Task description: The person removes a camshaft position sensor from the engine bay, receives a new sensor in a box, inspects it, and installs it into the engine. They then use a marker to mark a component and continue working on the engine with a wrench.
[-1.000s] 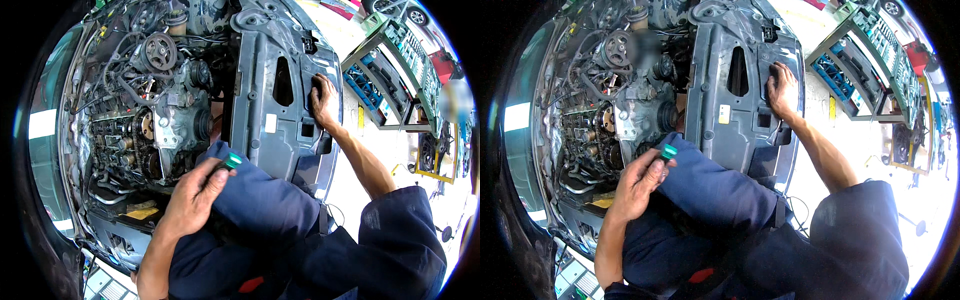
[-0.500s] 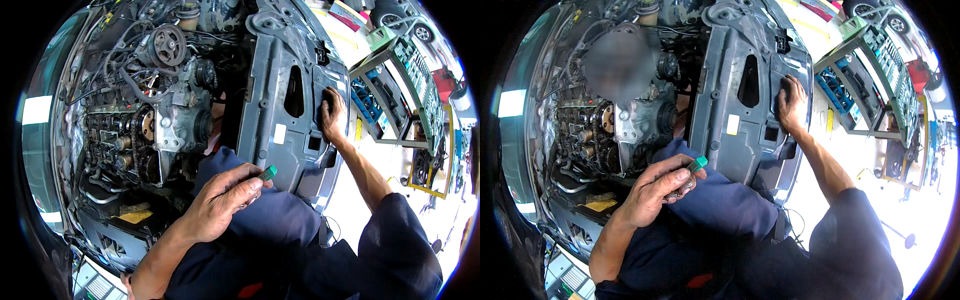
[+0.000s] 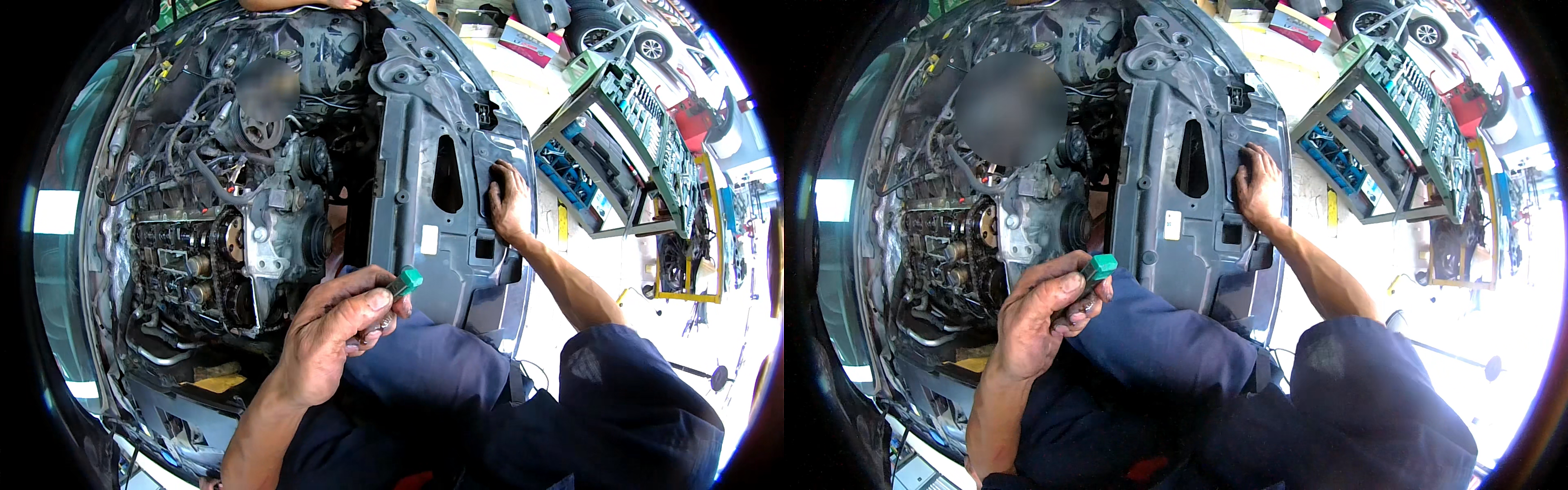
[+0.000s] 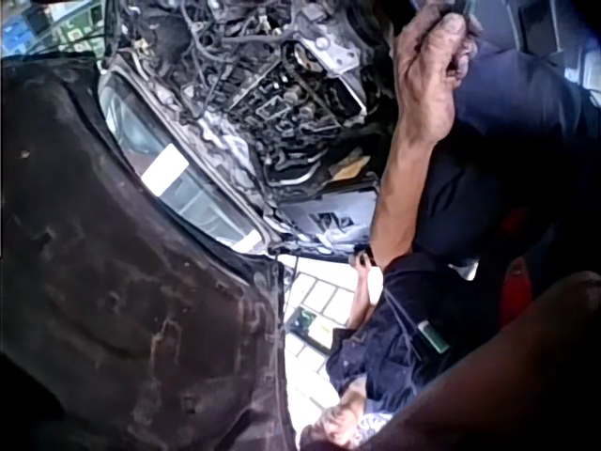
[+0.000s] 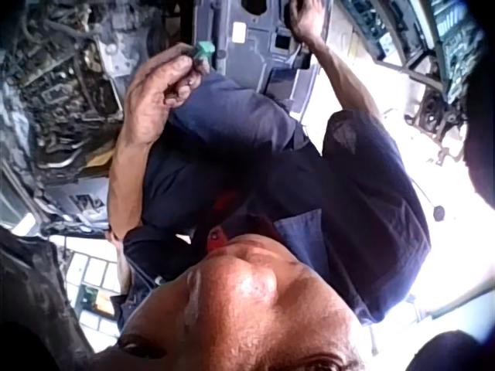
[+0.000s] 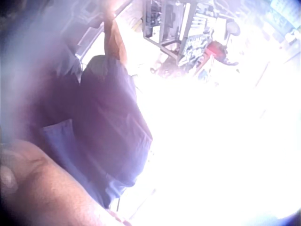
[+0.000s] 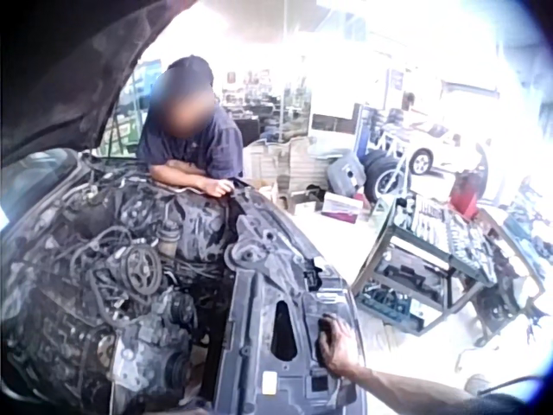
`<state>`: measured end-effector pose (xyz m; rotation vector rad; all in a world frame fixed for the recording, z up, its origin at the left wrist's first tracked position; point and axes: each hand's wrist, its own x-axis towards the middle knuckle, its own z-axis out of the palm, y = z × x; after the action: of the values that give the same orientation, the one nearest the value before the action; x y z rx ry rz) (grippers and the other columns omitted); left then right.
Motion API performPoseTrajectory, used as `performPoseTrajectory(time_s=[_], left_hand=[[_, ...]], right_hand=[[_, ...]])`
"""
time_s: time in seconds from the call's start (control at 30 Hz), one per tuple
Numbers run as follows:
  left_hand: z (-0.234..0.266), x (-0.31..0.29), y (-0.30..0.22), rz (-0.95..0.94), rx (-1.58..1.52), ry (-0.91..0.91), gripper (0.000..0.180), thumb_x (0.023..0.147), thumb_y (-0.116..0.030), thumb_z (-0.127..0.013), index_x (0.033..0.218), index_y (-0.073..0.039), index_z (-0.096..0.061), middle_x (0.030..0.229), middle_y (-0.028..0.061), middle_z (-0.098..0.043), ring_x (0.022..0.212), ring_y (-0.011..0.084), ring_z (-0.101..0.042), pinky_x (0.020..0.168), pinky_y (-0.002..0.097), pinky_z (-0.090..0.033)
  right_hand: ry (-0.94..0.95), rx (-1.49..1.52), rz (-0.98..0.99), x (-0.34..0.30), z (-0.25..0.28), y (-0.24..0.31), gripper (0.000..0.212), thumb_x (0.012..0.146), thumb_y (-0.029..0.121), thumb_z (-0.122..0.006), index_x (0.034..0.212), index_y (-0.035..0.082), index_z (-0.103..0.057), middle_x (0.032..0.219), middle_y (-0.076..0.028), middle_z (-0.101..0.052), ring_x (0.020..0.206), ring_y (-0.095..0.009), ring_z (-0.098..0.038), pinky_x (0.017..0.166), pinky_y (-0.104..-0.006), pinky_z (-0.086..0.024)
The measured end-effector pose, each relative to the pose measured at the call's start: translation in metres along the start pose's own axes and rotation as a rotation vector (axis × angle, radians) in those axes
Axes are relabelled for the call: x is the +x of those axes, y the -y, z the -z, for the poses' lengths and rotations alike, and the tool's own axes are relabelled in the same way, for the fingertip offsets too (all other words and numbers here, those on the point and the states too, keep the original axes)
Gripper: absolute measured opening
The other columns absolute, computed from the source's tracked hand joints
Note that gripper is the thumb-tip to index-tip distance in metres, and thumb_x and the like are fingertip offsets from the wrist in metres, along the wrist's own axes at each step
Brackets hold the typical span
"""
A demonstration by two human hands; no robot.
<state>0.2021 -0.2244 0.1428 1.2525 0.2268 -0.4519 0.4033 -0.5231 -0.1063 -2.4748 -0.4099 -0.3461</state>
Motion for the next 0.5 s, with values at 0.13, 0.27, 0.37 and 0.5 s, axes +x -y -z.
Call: performPoseTrajectory(time_s=[0.13,0.27,0.37,0.5], left_hand=[[0.004,-0.002,0.006,0.101,-0.141,0.124,0.041,0.103,-0.037,-0.049,0.109,0.0,-0.067,0.085,-0.0003,-0.061,0.067,0.0011,-0.045,0.054,0.0161,-0.032],[0.002,-0.003,0.005,0.113,-0.093,0.217,0.047,0.107,-0.04,-0.047,0.118,0.001,-0.066,0.085,0.0018,-0.062,0.069,0.0029,-0.05,0.054,0.0163,-0.034],[-0.005,-0.006,0.002,0.102,-0.08,0.161,0.046,0.107,-0.038,-0.047,0.122,0.001,-0.065,0.089,0.0033,-0.064,0.072,0.0033,-0.051,0.055,0.0176,-0.034],[0.008,-0.005,0.006,0.091,-0.076,0.267,0.043,0.106,-0.033,-0.049,0.125,0.003,-0.063,0.098,0.0057,-0.068,0.075,0.0032,-0.051,0.057,0.0177,-0.036]], right_hand=[[-0.02,-0.004,-0.013,0.0,-0.002,0.003,0.036,0.094,0.015,-0.054,0.127,0.002,-0.059,0.14,-0.017,-0.056,0.137,-0.036,-0.046,0.116,-0.0457,-0.033],[-0.044,-0.017,-0.006,0.0,-0.001,0.001,0.036,0.093,0.015,-0.055,0.126,0.004,-0.06,0.139,-0.015,-0.057,0.136,-0.035,-0.047,0.115,-0.0454,-0.033],[-0.037,0.003,-0.016,-0.001,-0.003,0.007,0.035,0.093,0.015,-0.055,0.126,0.004,-0.06,0.139,-0.015,-0.057,0.136,-0.035,-0.048,0.115,-0.0454,-0.033],[-0.048,-0.026,-0.01,0.0,-0.003,0.005,0.035,0.093,0.015,-0.055,0.126,0.004,-0.059,0.14,-0.015,-0.056,0.135,-0.035,-0.048,0.114,-0.0455,-0.034]])
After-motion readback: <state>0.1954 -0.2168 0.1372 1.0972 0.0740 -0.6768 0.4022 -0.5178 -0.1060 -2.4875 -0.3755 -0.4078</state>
